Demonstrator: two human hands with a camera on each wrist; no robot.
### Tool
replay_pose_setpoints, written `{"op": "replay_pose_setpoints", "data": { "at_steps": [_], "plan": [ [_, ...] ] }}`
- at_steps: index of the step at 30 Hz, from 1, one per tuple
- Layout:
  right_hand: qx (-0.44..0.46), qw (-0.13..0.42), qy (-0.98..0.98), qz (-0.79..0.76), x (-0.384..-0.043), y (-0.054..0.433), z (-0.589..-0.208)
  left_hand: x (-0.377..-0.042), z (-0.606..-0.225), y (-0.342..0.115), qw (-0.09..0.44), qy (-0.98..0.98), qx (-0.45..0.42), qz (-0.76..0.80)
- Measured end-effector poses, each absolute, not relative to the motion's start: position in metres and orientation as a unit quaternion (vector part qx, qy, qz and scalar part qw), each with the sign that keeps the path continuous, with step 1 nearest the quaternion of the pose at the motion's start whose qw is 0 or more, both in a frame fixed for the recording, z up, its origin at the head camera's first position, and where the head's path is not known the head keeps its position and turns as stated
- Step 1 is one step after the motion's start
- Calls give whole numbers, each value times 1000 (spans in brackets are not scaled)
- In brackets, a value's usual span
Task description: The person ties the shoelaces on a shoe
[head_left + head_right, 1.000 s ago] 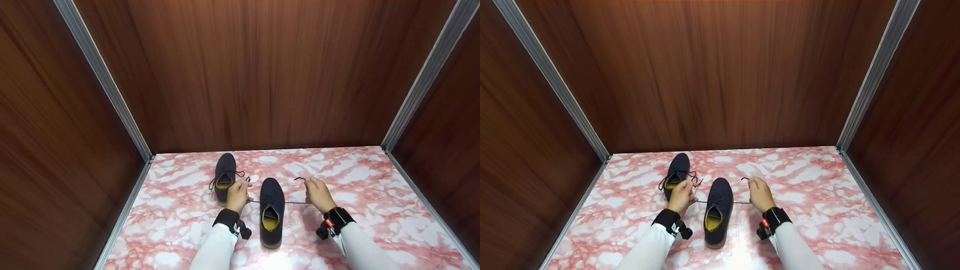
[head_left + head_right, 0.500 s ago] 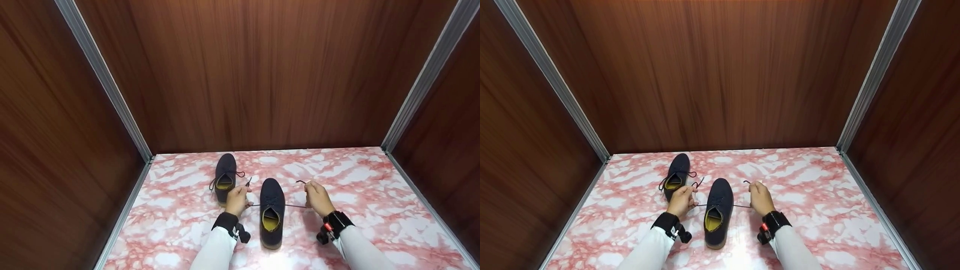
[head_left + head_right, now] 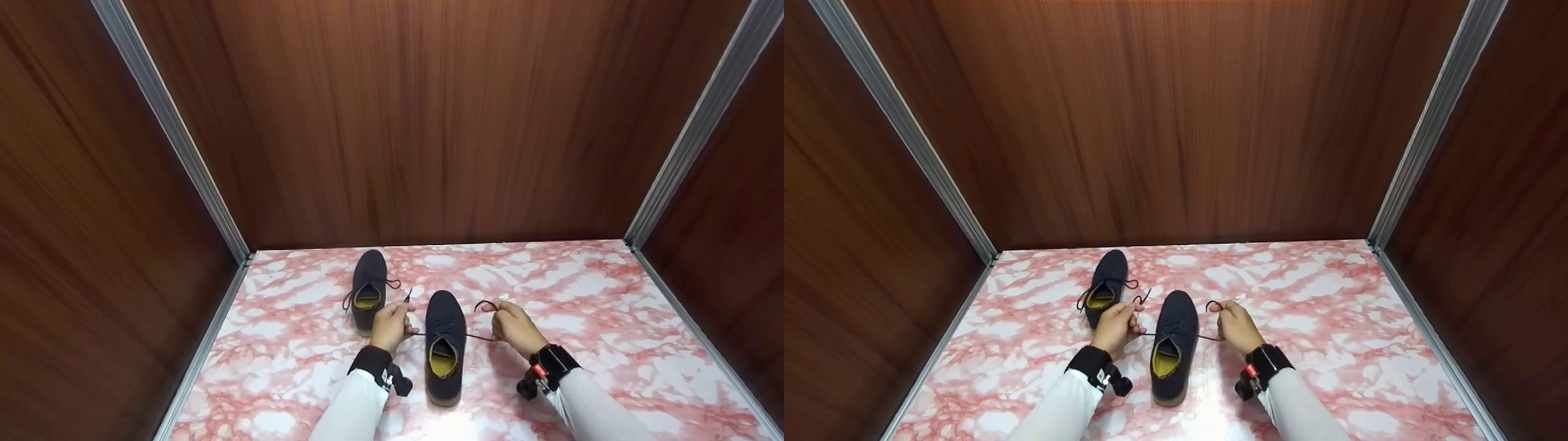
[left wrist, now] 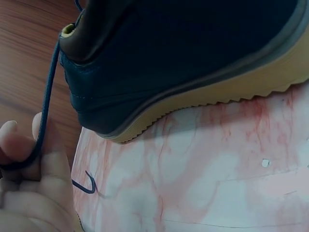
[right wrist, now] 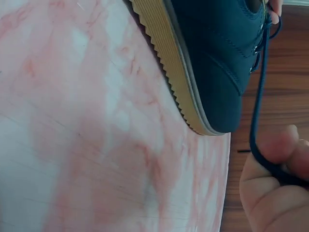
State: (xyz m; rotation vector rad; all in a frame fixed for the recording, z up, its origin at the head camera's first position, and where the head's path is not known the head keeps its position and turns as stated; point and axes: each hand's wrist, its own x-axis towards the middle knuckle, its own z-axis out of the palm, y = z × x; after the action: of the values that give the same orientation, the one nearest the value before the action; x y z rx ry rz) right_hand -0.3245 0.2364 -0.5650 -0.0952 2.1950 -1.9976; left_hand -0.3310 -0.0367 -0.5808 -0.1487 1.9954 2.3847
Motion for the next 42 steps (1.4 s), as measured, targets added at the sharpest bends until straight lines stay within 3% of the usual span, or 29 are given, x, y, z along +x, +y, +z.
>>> {"op": "replay_pose_setpoints", "data": {
  "at_steps": [13,42],
  "plan": [
    [-83,115,736,-662,-326,241,-556,-332,-577,-38,37,624,-57,778],
    [-61,45,780,-621,-328,244,-523,-334,-550,-35,0,685,-24,728]
  ]
}}
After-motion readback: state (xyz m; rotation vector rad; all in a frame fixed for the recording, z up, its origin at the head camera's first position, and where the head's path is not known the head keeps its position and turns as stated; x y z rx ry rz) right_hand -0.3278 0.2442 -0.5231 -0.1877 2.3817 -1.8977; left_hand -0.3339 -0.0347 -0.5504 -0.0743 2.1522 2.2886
